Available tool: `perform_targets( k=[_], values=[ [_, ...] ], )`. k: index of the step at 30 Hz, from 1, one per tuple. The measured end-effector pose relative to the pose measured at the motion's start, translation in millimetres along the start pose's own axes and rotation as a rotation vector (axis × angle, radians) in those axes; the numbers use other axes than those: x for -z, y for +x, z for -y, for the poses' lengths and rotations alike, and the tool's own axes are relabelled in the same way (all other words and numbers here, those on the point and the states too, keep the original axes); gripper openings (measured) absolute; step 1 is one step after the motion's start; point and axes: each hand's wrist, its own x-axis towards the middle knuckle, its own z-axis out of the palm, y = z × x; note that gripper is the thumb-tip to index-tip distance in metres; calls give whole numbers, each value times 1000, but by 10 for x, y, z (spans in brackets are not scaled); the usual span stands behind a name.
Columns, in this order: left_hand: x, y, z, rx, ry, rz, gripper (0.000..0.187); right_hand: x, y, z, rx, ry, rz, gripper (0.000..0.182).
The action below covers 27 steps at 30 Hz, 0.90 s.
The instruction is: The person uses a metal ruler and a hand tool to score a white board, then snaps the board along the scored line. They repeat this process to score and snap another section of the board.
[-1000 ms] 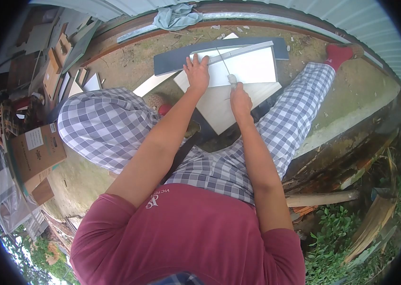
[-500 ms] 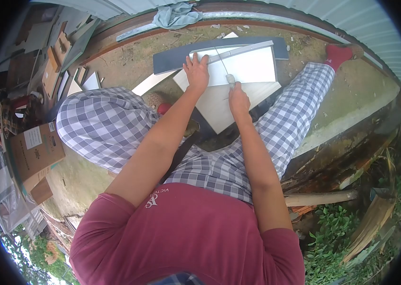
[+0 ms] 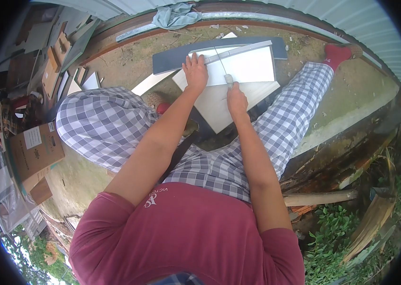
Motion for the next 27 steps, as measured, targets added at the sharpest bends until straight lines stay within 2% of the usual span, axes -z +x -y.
perform_targets(
  k=[13, 17, 20, 22, 23, 24, 26, 27],
  values=[
    [19, 5, -10, 11, 25, 38, 39, -32, 15, -25, -5, 0, -10, 32],
    [232, 43, -223, 44, 26, 45, 42, -18, 8, -33, 6, 4, -19, 31],
    [211, 122, -333, -52, -70, 7, 44, -4, 5, -20, 4, 10, -23, 29],
    [151, 161, -376, -46, -162, 58, 41, -6, 5, -22, 1, 9, -26, 28],
    [163, 171, -393, -72, -121, 23, 31, 2, 3, -13, -3, 8, -22, 28],
    [174, 192, -401, -73, -124, 23, 31, 9, 4, -7, -5, 6, -25, 28],
    [179, 214, -401, -65, -101, 151, 18, 12, -6, 1, -6, 5, -21, 28],
    [179, 206, -396, -63, -104, 152, 18, 12, -16, 8, -7, 2, -20, 28]
  ],
)
